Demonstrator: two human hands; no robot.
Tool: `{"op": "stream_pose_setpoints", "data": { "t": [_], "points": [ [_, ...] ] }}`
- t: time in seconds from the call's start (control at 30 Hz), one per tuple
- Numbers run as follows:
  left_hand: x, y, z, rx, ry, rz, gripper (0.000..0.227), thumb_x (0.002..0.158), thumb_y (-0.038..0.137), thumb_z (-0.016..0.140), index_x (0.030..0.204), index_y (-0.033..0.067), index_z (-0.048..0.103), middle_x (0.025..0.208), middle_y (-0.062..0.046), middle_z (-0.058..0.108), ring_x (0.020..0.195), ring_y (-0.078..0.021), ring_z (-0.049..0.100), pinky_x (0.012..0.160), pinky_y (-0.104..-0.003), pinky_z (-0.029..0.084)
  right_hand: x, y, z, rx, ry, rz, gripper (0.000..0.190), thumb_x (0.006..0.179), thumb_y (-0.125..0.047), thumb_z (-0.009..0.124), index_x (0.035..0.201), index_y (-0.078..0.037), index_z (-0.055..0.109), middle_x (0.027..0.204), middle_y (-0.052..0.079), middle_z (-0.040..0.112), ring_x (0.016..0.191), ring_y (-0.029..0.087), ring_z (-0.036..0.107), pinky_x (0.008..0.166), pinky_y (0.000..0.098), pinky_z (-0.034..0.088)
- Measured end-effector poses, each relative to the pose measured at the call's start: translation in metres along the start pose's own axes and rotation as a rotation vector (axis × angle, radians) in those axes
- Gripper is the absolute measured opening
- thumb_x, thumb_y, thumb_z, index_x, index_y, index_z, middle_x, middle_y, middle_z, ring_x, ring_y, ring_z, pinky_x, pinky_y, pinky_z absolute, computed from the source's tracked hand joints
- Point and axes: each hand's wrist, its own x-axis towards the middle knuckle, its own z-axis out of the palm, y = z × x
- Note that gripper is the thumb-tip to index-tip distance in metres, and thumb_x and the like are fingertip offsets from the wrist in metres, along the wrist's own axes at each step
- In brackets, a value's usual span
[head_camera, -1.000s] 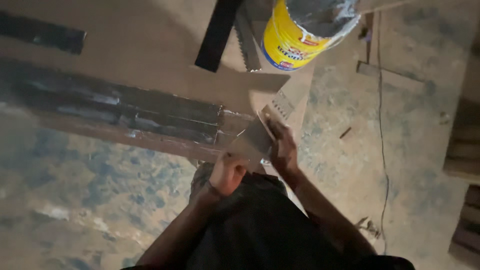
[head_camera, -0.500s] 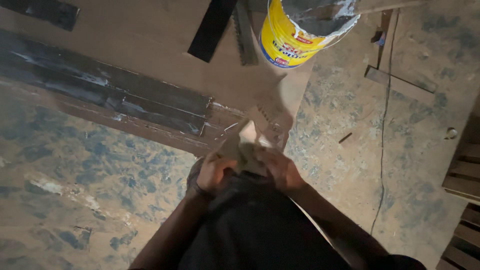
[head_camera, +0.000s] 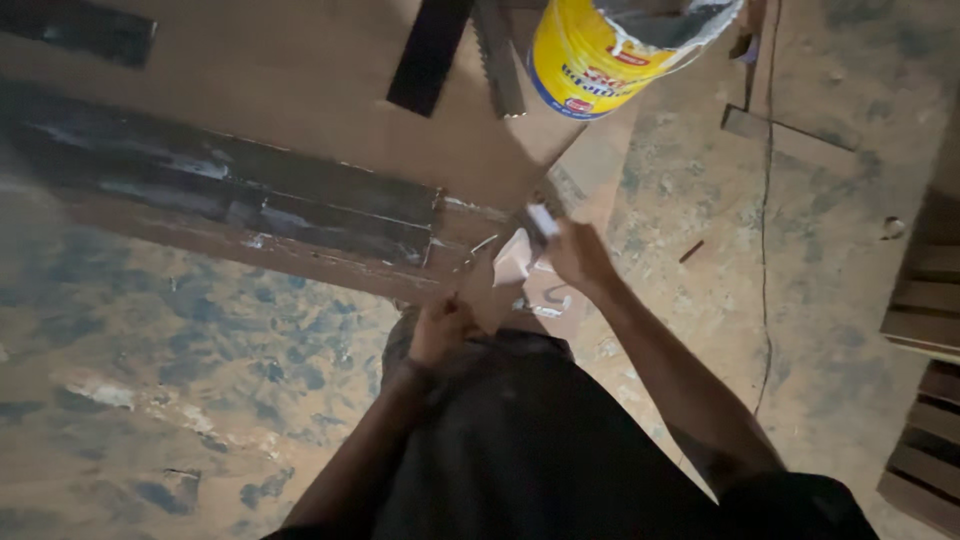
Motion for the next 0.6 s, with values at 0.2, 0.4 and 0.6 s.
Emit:
{"op": "stream_pose_setpoints", "data": {
  "t": [0.2,0.4,0.6],
  "points": [
    [0.012,-0.024,0.006,-0.109,-0.035,0.119,0.020,0.092,0.000,0.060,0.112,-0.0034,0.064,0.082,-0.001,0.061,0.064,-0.0091,0.055,0.050,-0.024,0.045,-0.023,-0.013,0.047,0.003,-0.128,-0.006,0.020,0.091,-0.017,0.060,0.096,0.001,0.068,0.094,0.028,0.070,0.094,0.049,0.067,0.080,0.0571,0.053],
    [0.024,-0.049,-0.014,0.312,-0.010,0.309,0.024,0.088,0.007,0.069,0.109,-0.0038,0.066,0.083,-0.006,0.064,0.070,-0.0125,0.062,0.057,-0.029,0.056,-0.062,-0.051,0.030,0.165,-0.189,-0.046,0.025,0.093,-0.015,0.059,0.110,0.002,0.067,0.103,0.028,0.070,0.098,0.043,0.068,0.084,0.0514,0.054],
    [0.016,-0.031,-0.019,-0.027,0.042,-0.133,0.018,0.093,0.006,0.063,0.107,-0.0041,0.068,0.086,-0.007,0.063,0.074,-0.0136,0.064,0.066,-0.029,0.062,-0.060,-0.031,-0.028,0.389,-0.167,0.420,0.040,0.096,-0.015,0.056,0.136,-0.007,0.057,0.118,0.018,0.071,0.094,0.033,0.071,0.082,0.0464,0.059]
  ]
}}
